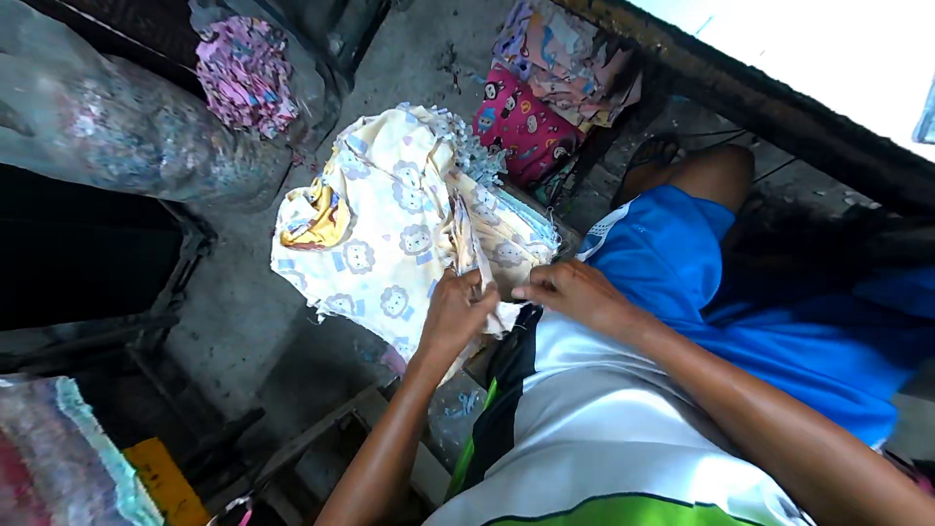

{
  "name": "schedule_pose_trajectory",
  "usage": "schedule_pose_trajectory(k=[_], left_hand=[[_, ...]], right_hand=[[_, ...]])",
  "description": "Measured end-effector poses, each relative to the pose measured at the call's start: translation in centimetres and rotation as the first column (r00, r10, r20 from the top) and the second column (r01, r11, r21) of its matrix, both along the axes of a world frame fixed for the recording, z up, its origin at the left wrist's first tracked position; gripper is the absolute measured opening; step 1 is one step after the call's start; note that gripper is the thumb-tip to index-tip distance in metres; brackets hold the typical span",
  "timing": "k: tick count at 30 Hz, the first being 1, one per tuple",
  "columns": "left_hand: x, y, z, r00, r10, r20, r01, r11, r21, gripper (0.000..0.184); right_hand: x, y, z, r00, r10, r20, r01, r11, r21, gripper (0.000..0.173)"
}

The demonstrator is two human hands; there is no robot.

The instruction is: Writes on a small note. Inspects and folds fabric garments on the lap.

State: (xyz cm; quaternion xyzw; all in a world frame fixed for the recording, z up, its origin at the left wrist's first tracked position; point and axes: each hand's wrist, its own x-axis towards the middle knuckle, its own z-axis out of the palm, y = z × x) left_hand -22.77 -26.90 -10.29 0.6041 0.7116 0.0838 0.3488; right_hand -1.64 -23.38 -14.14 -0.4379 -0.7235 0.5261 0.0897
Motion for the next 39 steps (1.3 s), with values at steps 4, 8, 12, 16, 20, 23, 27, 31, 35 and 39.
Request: schedule_pose_trajectory(k=[4, 8, 12, 16, 20, 23, 27, 31, 35, 39], left_hand=[[-1.2, -0.6, 1.8, 0.988, 0.148, 0.051, -0.149, 0.989, -0.002, 0.018], [-1.1, -0.9, 2.2, 0.982, 0.174, 0.069, -0.177, 0.983, 0.047, 0.016], [-0.8, -1.1, 1.4, 0.990, 0.138, 0.042, -0.141, 0.986, 0.085, 0.016], [-3.0, -0.4, 3.2, 0.963, 0.262, 0.065, -0.268, 0.957, 0.113, 0.022], [-5.4, -0.3, 5.3, 0.955, 0.293, 0.048, -0.293, 0.902, 0.316, 0.015], [-3.8, -1.0, 5.2, 0.986, 0.167, -0.009, -0.154, 0.931, 0.331, 0.017], [-1.9, -1.4, 2.7, 0.992, -0.041, -0.120, 0.062, 0.981, 0.183, 0.015], [-0.9, -1.3, 1.4, 0.948, -0.207, -0.241, 0.229, 0.971, 0.066, 0.035], [0.1, -0.5, 1.9, 0.917, -0.272, -0.291, 0.224, 0.956, -0.188, 0.032], [0.3, -0.2, 0.6, 0.975, -0.145, -0.170, 0.120, 0.981, -0.150, 0.038]], right_hand=[[-0.4, 2.1, -3.4, 0.991, -0.126, 0.049, 0.119, 0.986, 0.120, 0.018], [-1.7, 3.0, -4.5, 0.981, -0.112, 0.160, 0.100, 0.991, 0.084, 0.024], [-2.5, 2.7, -3.9, 0.958, -0.031, 0.285, 0.030, 1.000, 0.008, 0.031], [-2.0, 2.4, -4.3, 0.974, -0.098, 0.207, 0.094, 0.995, 0.028, 0.021], [-2.5, 2.1, -4.4, 0.963, -0.131, 0.235, 0.112, 0.989, 0.095, 0.032], [-2.8, 2.2, -4.3, 0.959, -0.068, 0.276, 0.051, 0.996, 0.071, 0.028], [-1.9, 1.6, -4.5, 0.977, -0.170, 0.124, 0.171, 0.985, 0.006, 0.019], [-1.2, 1.1, -4.2, 0.980, -0.199, 0.013, 0.199, 0.972, -0.127, 0.022], [-1.1, 0.4, -2.6, 0.989, -0.141, -0.038, 0.135, 0.983, -0.123, 0.020], [-1.8, -1.0, 0.7, 0.983, -0.018, -0.181, -0.007, 0.991, -0.137, 0.027]])
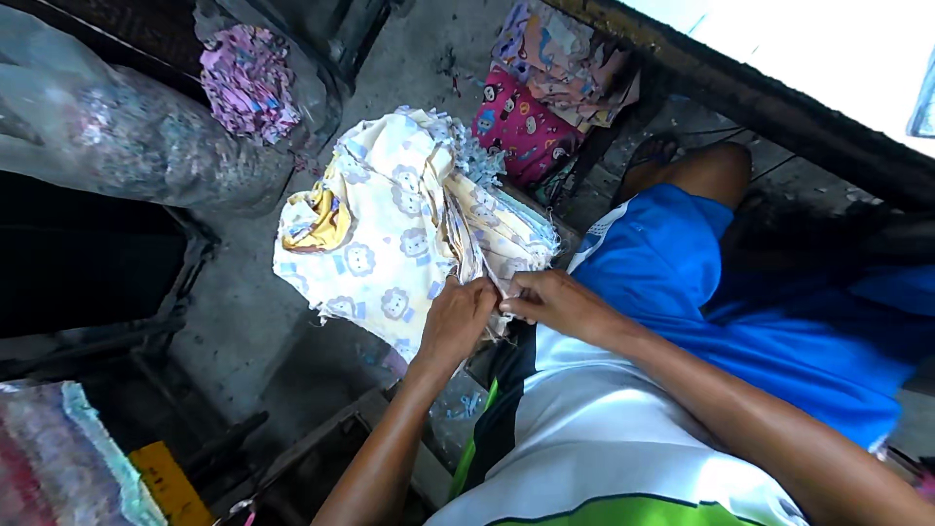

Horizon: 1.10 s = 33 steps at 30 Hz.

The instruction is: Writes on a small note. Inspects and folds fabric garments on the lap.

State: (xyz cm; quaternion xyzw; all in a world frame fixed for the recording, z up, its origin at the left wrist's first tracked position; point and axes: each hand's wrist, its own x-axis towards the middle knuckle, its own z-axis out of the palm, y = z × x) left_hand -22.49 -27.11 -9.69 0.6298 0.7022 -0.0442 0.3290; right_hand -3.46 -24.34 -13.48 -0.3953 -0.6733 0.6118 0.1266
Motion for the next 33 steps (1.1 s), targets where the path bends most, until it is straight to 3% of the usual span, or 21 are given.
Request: schedule_pose_trajectory(k=[2, 6, 9, 13, 16, 21, 23, 26, 29, 33], left_hand=[[0.4, 0.4, -0.1, 0.998, 0.068, 0.011, -0.068, 0.998, 0.016, 0.046], [-0.8, 0.5, 0.3, 0.986, 0.133, 0.095, -0.137, 0.990, 0.029, 0.027], [-2.3, 0.2, 1.6, 0.975, 0.175, 0.136, -0.184, 0.981, 0.055, 0.024], [-3.7, -0.1, 3.8, 0.960, 0.223, 0.169, -0.245, 0.961, 0.126, 0.024], [-3.6, -0.3, 4.1, 0.958, 0.217, 0.186, -0.250, 0.952, 0.175, 0.025], [-2.7, -0.4, 3.3, 0.974, 0.176, 0.146, -0.202, 0.960, 0.194, 0.024], [-2.4, -0.5, 2.8, 0.982, 0.146, 0.119, -0.169, 0.964, 0.205, 0.024], [-2.0, -0.7, 1.4, 0.992, 0.076, 0.104, -0.100, 0.964, 0.245, 0.032], [-1.8, -0.9, 0.6, 0.995, 0.008, 0.096, -0.027, 0.980, 0.198, 0.013], [-0.8, -0.7, 0.3, 0.999, -0.029, 0.030, 0.026, 0.994, 0.110, 0.029]], right_hand=[[-0.6, -0.7, 1.1, 0.999, 0.038, -0.031, -0.036, 0.999, 0.036, 0.024], [-0.9, -0.7, 1.3, 0.989, 0.133, -0.063, -0.129, 0.990, 0.059, 0.019], [-0.4, 0.3, 0.5, 0.979, 0.189, -0.078, -0.189, 0.982, 0.012, 0.025], [0.7, 2.5, -2.6, 0.997, 0.006, 0.073, -0.020, 0.982, 0.188, 0.017], [0.2, 4.2, -4.4, 0.967, -0.106, 0.231, 0.051, 0.971, 0.234, 0.020], [-1.3, 4.3, -4.7, 0.899, -0.120, 0.422, 0.017, 0.970, 0.241, 0.032], [-1.1, 4.3, -4.7, 0.892, -0.099, 0.441, 0.004, 0.977, 0.212, 0.029], [0.1, 3.7, -4.6, 0.920, -0.150, 0.363, 0.082, 0.977, 0.195, 0.022], [1.1, 2.7, -4.3, 0.937, -0.212, 0.279, 0.168, 0.971, 0.173, 0.017], [1.7, 1.5, -3.2, 0.952, -0.195, 0.238, 0.152, 0.971, 0.185, 0.014]])
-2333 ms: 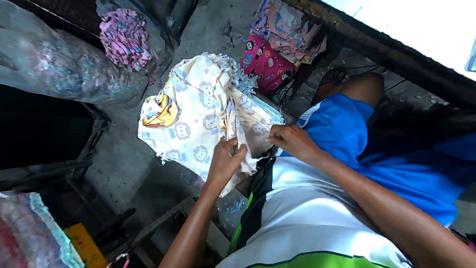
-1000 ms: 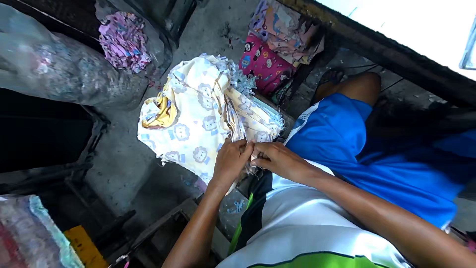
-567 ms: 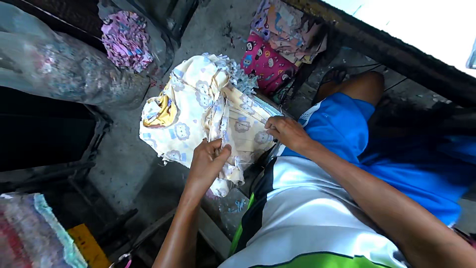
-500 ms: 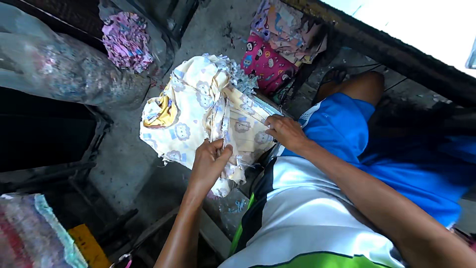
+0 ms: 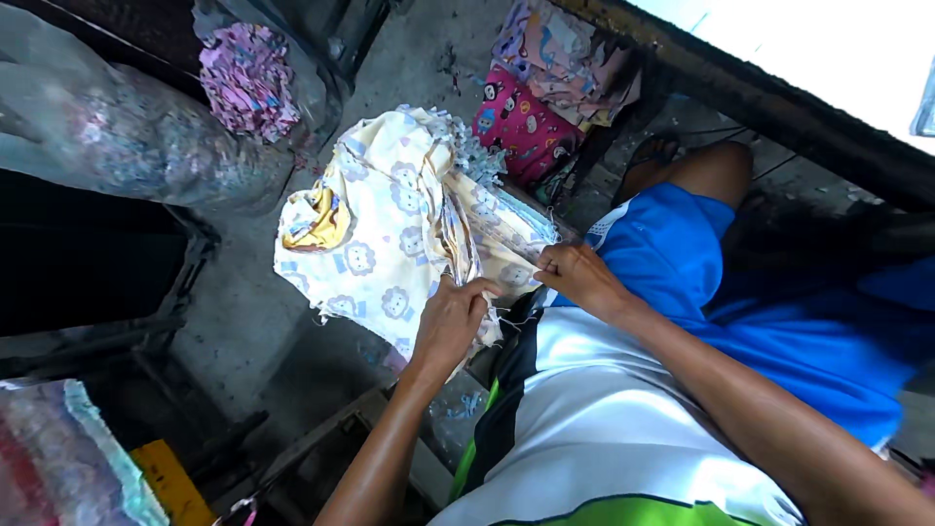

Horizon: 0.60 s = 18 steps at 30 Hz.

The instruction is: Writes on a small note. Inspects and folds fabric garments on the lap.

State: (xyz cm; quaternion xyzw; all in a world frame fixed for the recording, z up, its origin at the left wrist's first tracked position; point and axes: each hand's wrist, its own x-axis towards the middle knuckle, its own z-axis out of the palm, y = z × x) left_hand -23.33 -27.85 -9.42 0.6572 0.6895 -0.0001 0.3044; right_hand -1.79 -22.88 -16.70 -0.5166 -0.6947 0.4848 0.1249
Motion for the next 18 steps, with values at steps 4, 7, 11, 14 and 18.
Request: schedule_pose_trajectory(k=[4, 7, 11, 14, 18], left_hand=[[1.1, 0.4, -0.8, 0.999, 0.048, 0.024, -0.048, 0.998, -0.028, 0.032], [1.8, 0.8, -1.3, 0.995, 0.095, 0.044, -0.095, 0.995, -0.001, 0.037], [0.4, 0.9, -0.8, 0.981, 0.161, 0.108, -0.164, 0.986, 0.019, 0.025], [-1.0, 0.7, 0.9, 0.951, 0.267, 0.158, -0.267, 0.964, -0.021, 0.022], [-1.8, 0.4, 2.6, 0.925, 0.322, 0.201, -0.324, 0.946, -0.025, 0.015]], right_hand=[[-0.4, -1.0, 2.2, 0.993, 0.067, -0.101, -0.073, 0.996, -0.057, 0.022], [-1.0, -1.8, 4.1, 0.959, 0.179, -0.219, -0.199, 0.977, -0.073, 0.019], [-1.0, -1.5, 3.8, 0.923, 0.270, -0.272, -0.295, 0.954, -0.054, 0.028], [-0.5, -0.5, 2.5, 0.928, 0.265, -0.263, -0.281, 0.959, -0.022, 0.033], [-0.7, 1.5, -0.4, 0.985, 0.147, -0.092, -0.146, 0.989, 0.019, 0.016]])
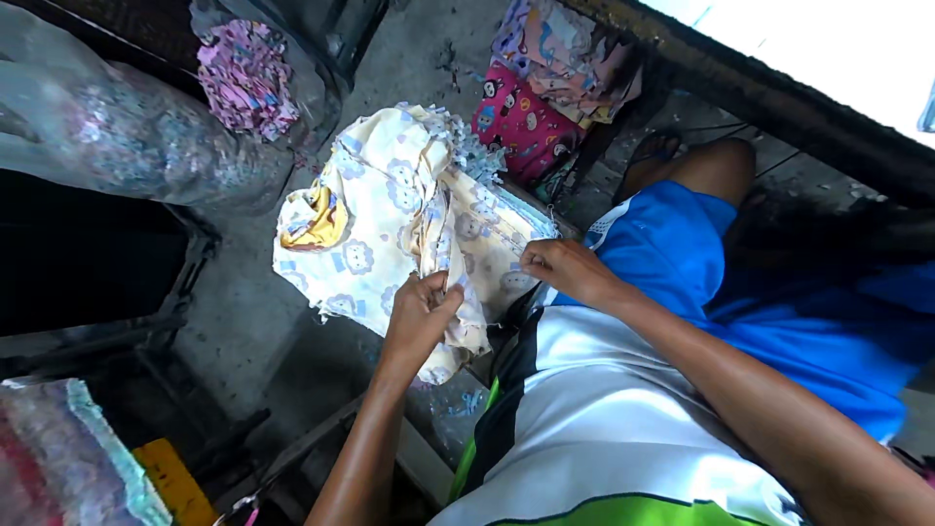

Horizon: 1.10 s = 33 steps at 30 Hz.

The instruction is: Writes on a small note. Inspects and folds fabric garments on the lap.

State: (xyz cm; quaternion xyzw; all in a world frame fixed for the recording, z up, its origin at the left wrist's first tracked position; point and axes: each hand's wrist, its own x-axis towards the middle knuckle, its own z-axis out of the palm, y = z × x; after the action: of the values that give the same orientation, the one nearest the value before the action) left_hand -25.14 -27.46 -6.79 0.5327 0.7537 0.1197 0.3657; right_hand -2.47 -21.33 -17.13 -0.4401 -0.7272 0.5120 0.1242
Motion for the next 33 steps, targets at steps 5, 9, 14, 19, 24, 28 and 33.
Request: schedule_pose_trajectory(k=[5, 9, 14, 19, 24, 28, 33], left_hand=[[0.2, -0.2, -0.1, 0.999, -0.035, -0.031, 0.036, 0.998, 0.053, 0.015], [0.8, -0.4, -1.1, 0.985, -0.121, -0.126, 0.130, 0.989, 0.065, 0.020], [1.2, -0.5, -2.5, 0.956, -0.247, -0.161, 0.259, 0.964, 0.055, 0.018], [2.3, -0.1, -2.5, 0.914, -0.355, -0.198, 0.331, 0.932, -0.144, 0.027], [3.1, 0.9, -2.9, 0.940, -0.278, -0.197, 0.261, 0.959, -0.112, 0.034], [1.8, 1.3, -2.9, 0.964, -0.230, -0.132, 0.225, 0.973, -0.050, 0.023], [-1.4, 0.9, -0.1, 0.998, -0.064, -0.027, 0.067, 0.993, 0.094, 0.024]], right_hand=[[-2.1, 1.1, -0.9, 0.969, 0.003, 0.246, 0.009, 0.999, -0.050, 0.027], [-2.6, 0.6, -0.2, 0.922, 0.125, 0.367, -0.065, 0.983, -0.170, 0.033], [-0.8, -1.0, -0.4, 0.979, 0.088, 0.183, -0.065, 0.990, -0.125, 0.023], [-0.3, -2.8, 2.8, 0.996, 0.016, -0.091, -0.035, 0.977, -0.210, 0.021], [-1.4, -4.0, 4.0, 0.960, -0.015, -0.280, -0.037, 0.983, -0.177, 0.018], [-0.9, -3.0, 3.2, 0.973, 0.024, -0.228, -0.068, 0.980, -0.189, 0.030], [0.0, -0.1, -0.4, 0.992, -0.121, -0.035, 0.123, 0.992, 0.030, 0.019]])
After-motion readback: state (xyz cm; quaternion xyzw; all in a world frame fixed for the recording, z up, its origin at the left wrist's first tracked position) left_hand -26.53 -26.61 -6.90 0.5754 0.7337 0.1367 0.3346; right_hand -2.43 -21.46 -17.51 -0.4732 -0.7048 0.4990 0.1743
